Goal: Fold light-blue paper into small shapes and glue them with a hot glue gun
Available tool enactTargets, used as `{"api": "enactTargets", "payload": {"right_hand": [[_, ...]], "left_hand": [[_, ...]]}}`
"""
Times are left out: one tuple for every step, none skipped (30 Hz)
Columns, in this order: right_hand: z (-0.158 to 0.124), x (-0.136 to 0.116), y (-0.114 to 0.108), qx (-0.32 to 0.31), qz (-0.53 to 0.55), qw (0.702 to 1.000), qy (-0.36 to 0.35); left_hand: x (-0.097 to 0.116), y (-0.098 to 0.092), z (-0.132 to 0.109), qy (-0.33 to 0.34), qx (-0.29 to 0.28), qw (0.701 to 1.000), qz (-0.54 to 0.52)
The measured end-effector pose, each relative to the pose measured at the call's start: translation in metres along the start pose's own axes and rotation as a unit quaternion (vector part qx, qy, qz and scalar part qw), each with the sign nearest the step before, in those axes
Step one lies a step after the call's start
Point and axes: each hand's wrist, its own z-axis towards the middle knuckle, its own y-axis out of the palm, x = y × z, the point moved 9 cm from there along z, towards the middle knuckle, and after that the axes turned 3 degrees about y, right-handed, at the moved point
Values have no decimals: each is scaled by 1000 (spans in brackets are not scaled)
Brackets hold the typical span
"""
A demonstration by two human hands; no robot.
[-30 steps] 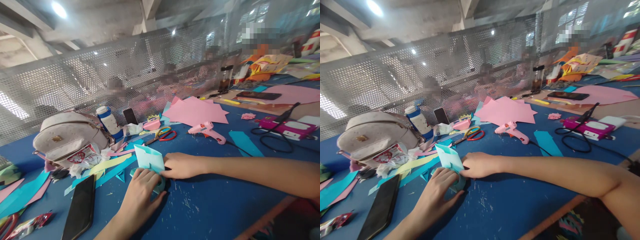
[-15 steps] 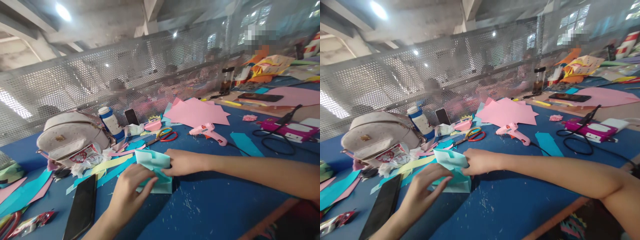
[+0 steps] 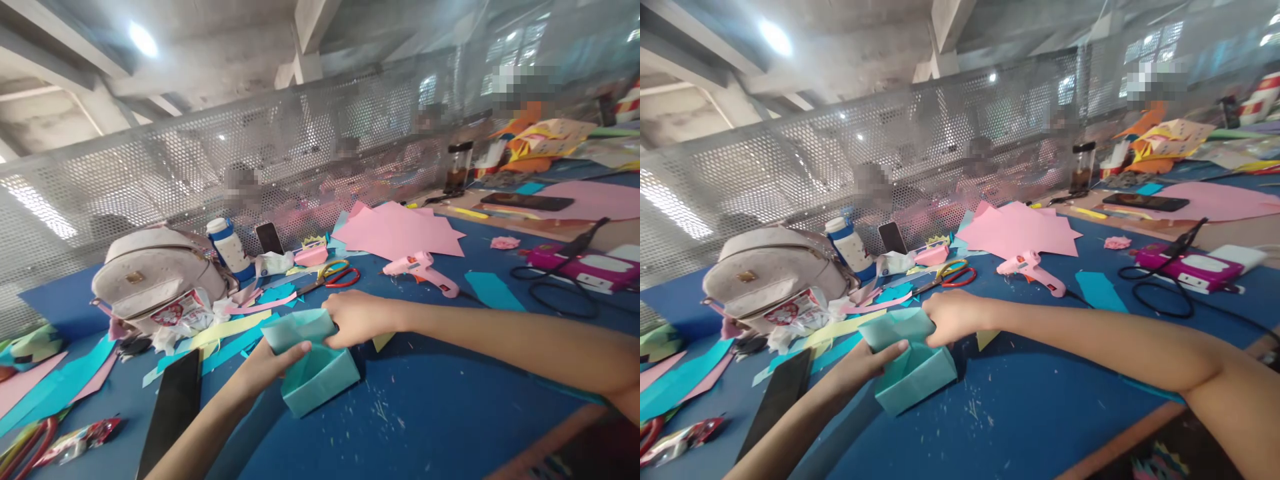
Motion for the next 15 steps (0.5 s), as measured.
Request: {"api": "enactTargets", "payload": {"right_hand": [[3, 1, 1, -1, 1, 1000, -3], [5, 3, 3, -3, 5, 1000, -4], [6, 5, 6, -7, 12, 1000, -4], [7, 6, 9, -12, 25, 1000, -7], [8, 6, 12, -17, 43, 999, -14], [7, 5, 14, -21, 66, 997, -28], [7, 3, 15, -22, 90, 995, -44], [6, 1, 16, -20, 112, 992, -58], [5, -1, 16, -17, 131, 989, -70], [4, -2, 15, -15, 145, 986, -78], [4, -3, 15, -14, 154, 985, -82], [3, -4, 15, -12, 159, 984, -83], [4, -4, 14, -10, 161, 983, -82], [4, -4, 13, -8, 159, 984, -81], [4, -3, 13, -5, 156, 985, -78]], "left_hand": [[1, 1, 0, 6, -2, 1000, 9], [3, 2, 0, 23, -3, 1000, 16], [6, 2, 1, 46, 0, 999, 17], [8, 1, 2, 67, 8, 998, 14], [8, -1, 4, 78, 20, 997, 12], [6, -3, 5, 80, 35, 996, 11], [4, -4, 6, 75, 46, 996, 10], [2, -5, 7, 70, 54, 996, 8], [1, -5, 8, 66, 58, 996, 5], [2, -5, 8, 66, 62, 996, 1], [3, -6, 7, 68, 69, 995, -3], [5, -7, 7, 70, 77, 995, -6], [7, -8, 6, 70, 83, 994, -8], [9, -9, 6, 69, 88, 994, -8], [10, -10, 5, 68, 91, 994, -6]]}}
